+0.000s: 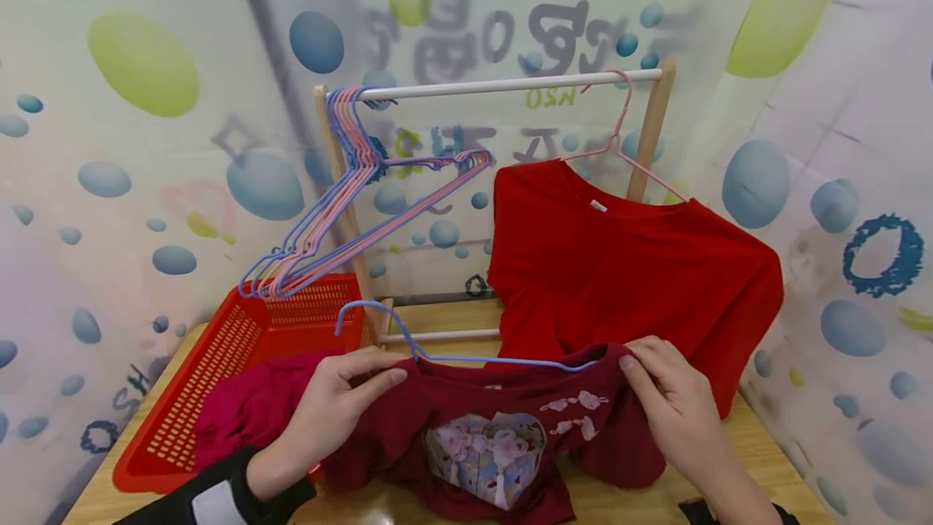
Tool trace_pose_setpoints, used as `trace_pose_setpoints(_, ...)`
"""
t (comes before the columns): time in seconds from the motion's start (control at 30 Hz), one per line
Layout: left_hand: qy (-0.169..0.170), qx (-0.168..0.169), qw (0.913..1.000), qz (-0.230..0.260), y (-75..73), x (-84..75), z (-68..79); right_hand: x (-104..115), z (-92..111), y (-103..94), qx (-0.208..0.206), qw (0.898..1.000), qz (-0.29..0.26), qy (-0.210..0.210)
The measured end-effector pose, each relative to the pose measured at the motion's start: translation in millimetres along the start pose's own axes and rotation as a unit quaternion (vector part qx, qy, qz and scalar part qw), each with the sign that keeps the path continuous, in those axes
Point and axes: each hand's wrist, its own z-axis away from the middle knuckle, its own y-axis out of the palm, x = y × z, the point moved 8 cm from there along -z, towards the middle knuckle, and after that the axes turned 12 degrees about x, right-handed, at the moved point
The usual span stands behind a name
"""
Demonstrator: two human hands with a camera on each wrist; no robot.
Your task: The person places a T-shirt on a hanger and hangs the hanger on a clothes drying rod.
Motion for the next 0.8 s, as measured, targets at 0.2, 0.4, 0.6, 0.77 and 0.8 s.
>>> trace_pose_setpoints(0.2,-0.012,-0.004,0.9999,0.007,3.0,0.7,-2.5,14.5,-1.9,7.0,-0.001,0.995,0.069,-0.074)
trace_pose_setpoints(0.4,-0.016,-0.004,0.9998,0.011,5.1,2.0,-4.0,21.9,-4.2,13.6,0.02,0.987,0.114,-0.109)
trace_pose_setpoints(0.6,-0.022,-0.003,0.9996,0.017,7.5,3.5,-5.9,31.4,-6.9,21.7,0.038,0.976,0.153,-0.148)
trace_pose_setpoints(0.77,-0.035,0.003,0.9992,0.021,11.1,4.8,-7.3,37.6,-6.2,30.0,0.04,0.967,0.182,-0.175)
trace_pose_setpoints(0.8,-0.036,0.003,0.9991,0.021,11.6,4.9,-7.5,38.2,-5.9,31.6,0.04,0.966,0.186,-0.177)
